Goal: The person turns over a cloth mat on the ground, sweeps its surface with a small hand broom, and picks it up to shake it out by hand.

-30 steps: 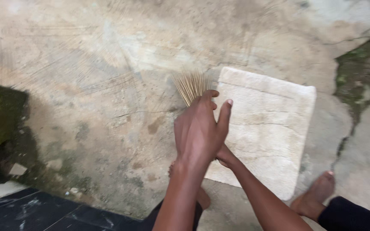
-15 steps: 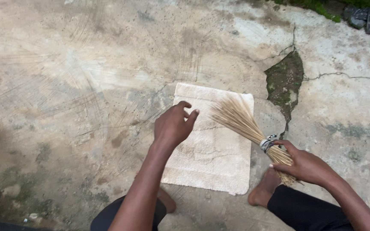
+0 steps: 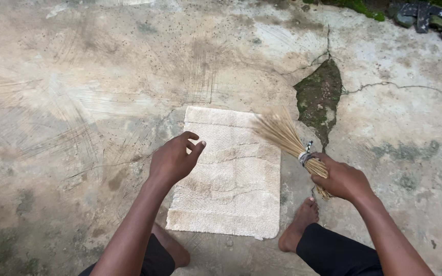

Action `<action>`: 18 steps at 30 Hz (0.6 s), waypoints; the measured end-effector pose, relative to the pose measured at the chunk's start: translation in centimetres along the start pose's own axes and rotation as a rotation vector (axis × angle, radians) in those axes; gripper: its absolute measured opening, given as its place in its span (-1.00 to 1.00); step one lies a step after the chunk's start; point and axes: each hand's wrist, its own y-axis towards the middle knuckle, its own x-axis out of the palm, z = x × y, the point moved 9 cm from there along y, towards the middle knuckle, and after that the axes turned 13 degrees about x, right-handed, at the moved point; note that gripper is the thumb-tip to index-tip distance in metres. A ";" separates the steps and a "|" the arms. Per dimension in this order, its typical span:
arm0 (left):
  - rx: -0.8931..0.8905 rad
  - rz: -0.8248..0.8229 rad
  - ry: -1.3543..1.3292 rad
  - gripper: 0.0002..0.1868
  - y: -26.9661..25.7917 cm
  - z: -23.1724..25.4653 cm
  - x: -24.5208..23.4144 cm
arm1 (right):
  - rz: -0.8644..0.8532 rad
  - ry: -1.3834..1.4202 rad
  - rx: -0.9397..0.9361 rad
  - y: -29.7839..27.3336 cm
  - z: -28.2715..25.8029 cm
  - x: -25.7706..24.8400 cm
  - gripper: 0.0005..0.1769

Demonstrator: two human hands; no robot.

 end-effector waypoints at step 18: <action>0.070 -0.041 -0.014 -0.48 1.1 0.7 1.5 | -0.420 0.018 -0.270 0.5 -4.0 8.4 -0.29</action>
